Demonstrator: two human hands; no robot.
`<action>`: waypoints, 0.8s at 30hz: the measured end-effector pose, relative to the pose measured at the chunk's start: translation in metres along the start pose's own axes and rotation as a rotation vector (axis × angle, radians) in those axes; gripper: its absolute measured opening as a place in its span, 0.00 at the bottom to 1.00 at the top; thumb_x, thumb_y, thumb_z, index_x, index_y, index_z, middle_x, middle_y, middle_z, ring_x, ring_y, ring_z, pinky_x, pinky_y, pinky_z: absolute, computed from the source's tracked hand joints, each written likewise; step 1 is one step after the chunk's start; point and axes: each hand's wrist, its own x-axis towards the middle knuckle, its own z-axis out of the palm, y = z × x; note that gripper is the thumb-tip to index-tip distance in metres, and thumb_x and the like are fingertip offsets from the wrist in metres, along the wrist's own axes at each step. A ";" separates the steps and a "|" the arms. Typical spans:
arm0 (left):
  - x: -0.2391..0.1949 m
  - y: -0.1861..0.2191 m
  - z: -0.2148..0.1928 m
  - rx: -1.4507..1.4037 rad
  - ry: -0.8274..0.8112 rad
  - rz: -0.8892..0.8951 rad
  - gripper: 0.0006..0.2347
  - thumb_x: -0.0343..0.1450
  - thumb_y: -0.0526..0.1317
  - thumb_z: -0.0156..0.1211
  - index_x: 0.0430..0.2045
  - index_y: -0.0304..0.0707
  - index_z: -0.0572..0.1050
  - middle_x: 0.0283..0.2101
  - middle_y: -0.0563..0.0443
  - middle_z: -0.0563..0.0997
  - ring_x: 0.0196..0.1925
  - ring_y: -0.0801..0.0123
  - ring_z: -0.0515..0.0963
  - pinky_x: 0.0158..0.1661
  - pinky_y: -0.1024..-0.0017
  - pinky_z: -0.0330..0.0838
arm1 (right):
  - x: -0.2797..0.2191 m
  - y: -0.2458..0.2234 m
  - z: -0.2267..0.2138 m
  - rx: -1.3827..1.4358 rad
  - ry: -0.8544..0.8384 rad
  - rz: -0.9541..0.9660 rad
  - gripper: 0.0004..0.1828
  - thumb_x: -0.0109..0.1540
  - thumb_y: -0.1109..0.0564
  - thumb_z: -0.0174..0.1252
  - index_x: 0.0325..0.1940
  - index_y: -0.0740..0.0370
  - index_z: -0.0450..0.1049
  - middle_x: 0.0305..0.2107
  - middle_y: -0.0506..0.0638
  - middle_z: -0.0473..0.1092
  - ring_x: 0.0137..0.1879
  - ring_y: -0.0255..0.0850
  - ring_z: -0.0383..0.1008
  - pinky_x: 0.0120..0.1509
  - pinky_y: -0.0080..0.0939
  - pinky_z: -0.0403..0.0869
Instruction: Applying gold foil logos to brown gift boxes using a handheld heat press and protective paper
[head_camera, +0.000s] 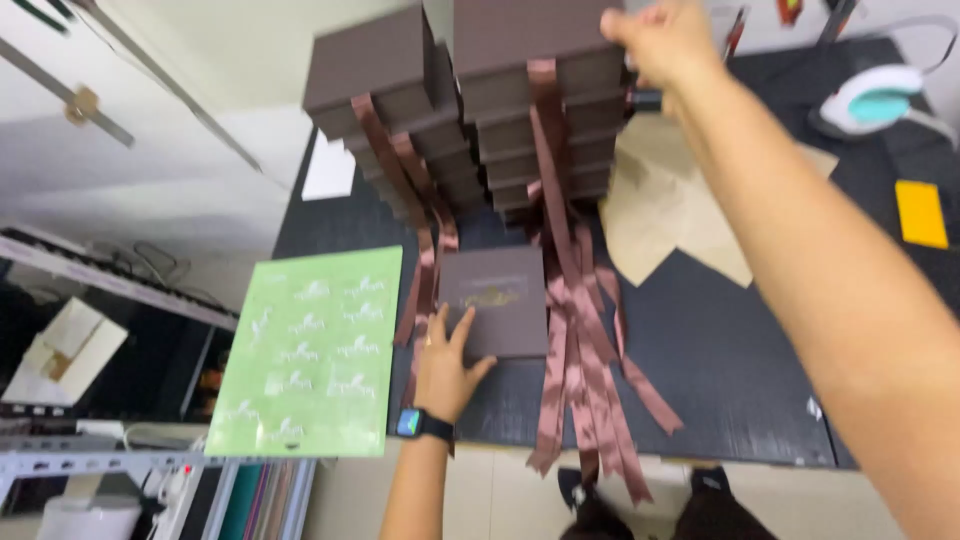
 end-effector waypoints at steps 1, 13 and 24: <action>0.006 0.014 -0.010 0.001 0.015 0.009 0.37 0.59 0.48 0.77 0.66 0.55 0.67 0.69 0.35 0.62 0.68 0.35 0.65 0.62 0.48 0.64 | -0.005 -0.010 -0.003 0.004 0.008 -0.015 0.26 0.58 0.30 0.79 0.26 0.49 0.78 0.15 0.47 0.69 0.18 0.34 0.71 0.20 0.33 0.69; 0.064 0.147 -0.071 -0.868 0.383 -0.125 0.22 0.64 0.34 0.73 0.54 0.46 0.76 0.54 0.50 0.73 0.59 0.53 0.78 0.52 0.60 0.76 | -0.084 -0.048 -0.071 0.537 -0.177 0.357 0.42 0.66 0.46 0.63 0.72 0.72 0.52 0.60 0.71 0.48 0.68 0.69 0.53 0.47 0.88 0.71; 0.106 0.244 -0.131 -1.905 0.089 -0.397 0.25 0.63 0.61 0.57 0.48 0.48 0.74 0.45 0.40 0.80 0.46 0.44 0.83 0.46 0.51 0.78 | -0.085 -0.003 -0.244 0.652 -0.534 0.335 0.17 0.63 0.45 0.51 0.51 0.53 0.75 0.34 0.49 0.78 0.35 0.42 0.80 0.41 0.55 0.83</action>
